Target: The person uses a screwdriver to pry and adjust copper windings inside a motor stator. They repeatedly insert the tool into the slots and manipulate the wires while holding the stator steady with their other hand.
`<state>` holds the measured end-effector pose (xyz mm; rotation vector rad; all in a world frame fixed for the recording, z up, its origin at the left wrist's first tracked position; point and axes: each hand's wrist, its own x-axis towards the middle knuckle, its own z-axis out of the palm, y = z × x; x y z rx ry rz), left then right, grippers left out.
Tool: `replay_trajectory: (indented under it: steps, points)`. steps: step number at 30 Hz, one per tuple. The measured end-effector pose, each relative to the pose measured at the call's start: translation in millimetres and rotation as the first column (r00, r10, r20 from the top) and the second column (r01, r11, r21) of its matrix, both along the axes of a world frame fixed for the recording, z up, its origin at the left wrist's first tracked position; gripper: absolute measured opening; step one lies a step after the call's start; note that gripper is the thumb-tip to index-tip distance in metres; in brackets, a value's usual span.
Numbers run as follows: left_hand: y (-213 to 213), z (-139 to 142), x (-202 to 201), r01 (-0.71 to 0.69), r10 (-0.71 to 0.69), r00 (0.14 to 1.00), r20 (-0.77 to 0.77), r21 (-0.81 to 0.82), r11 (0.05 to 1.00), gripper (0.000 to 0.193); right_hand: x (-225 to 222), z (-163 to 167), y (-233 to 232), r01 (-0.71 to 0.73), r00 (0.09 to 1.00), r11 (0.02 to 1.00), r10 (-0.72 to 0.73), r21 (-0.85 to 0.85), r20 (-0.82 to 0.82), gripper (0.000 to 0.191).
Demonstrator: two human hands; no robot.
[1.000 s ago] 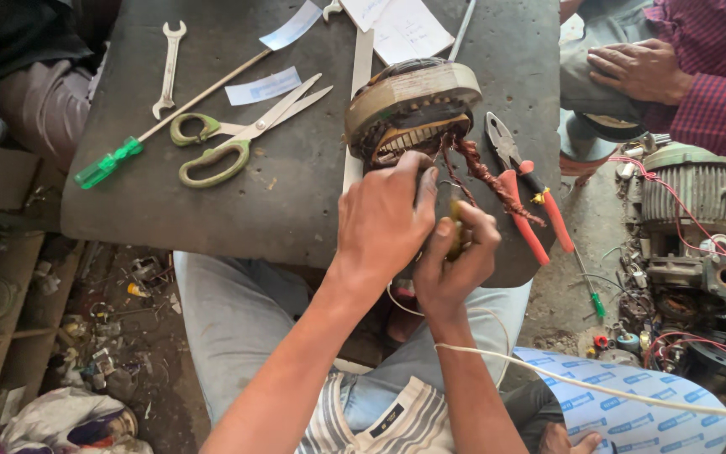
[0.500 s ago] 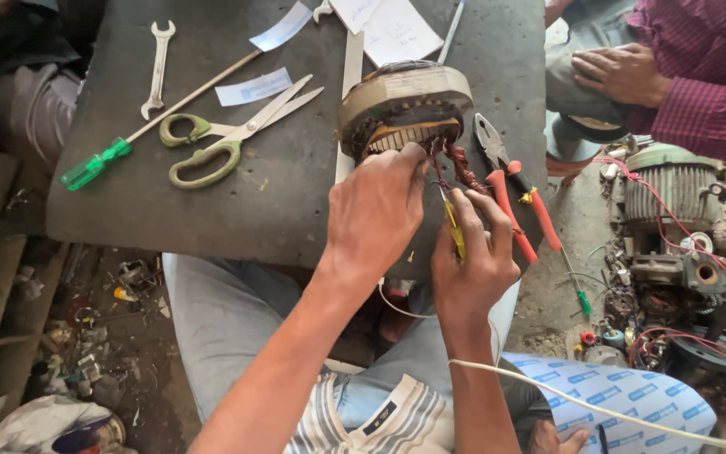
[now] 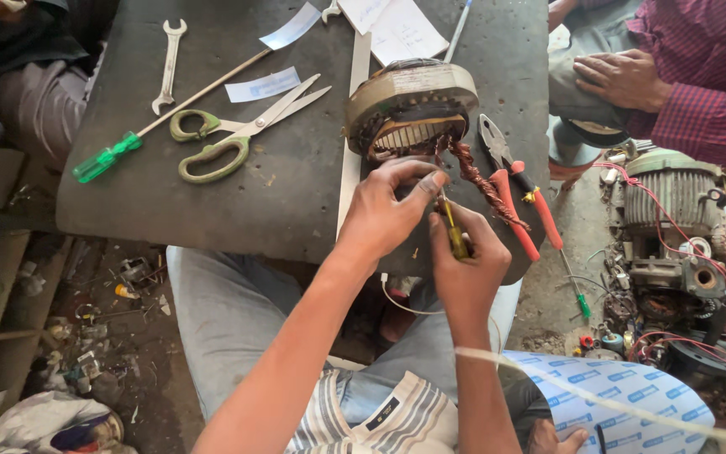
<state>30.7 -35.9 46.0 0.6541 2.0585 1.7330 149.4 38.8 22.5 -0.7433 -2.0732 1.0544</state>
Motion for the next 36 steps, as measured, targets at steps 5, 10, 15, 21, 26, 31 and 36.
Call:
replay_trajectory:
  steps: [5,10,15,21,26,31,36]
  points:
    - [7,-7,4,0.058,-0.130,0.919,0.373,0.197,0.979,0.031,6,9,15,-0.059,0.997,0.919,0.033,-0.390,-0.072,0.019]
    - [7,-19,12,-0.054,-0.329,0.705,0.629,0.510,0.858,0.019,8,14,15,-0.120,0.993,0.964,0.120,0.236,0.015,0.017]
    - [7,-24,11,-0.043,-0.366,0.704,0.608,0.552,0.833,0.019,3,15,14,-0.109,0.994,0.962,0.112,0.249,-0.001,0.016]
    - [8,-9,14,-0.024,-0.025,0.949,0.315,0.150,0.988,0.020,-1,15,14,0.112,0.994,0.987,-0.113,-0.118,-0.002,0.022]
    - [3,4,24,-0.134,0.146,0.948,-0.282,0.060,0.989,0.016,-25,14,25,0.117,0.993,0.987,-0.115,-0.114,0.030,0.037]
    - [-1,8,29,-0.142,0.156,0.887,-0.434,0.064,0.988,0.020,-38,9,24,0.075,0.997,0.971,-0.080,-0.228,-0.010,0.027]
    - [-8,9,27,-0.070,0.067,0.828,-0.556,0.016,0.997,0.019,-39,1,32,-0.011,0.995,0.922,-0.029,-0.386,-0.097,0.022]
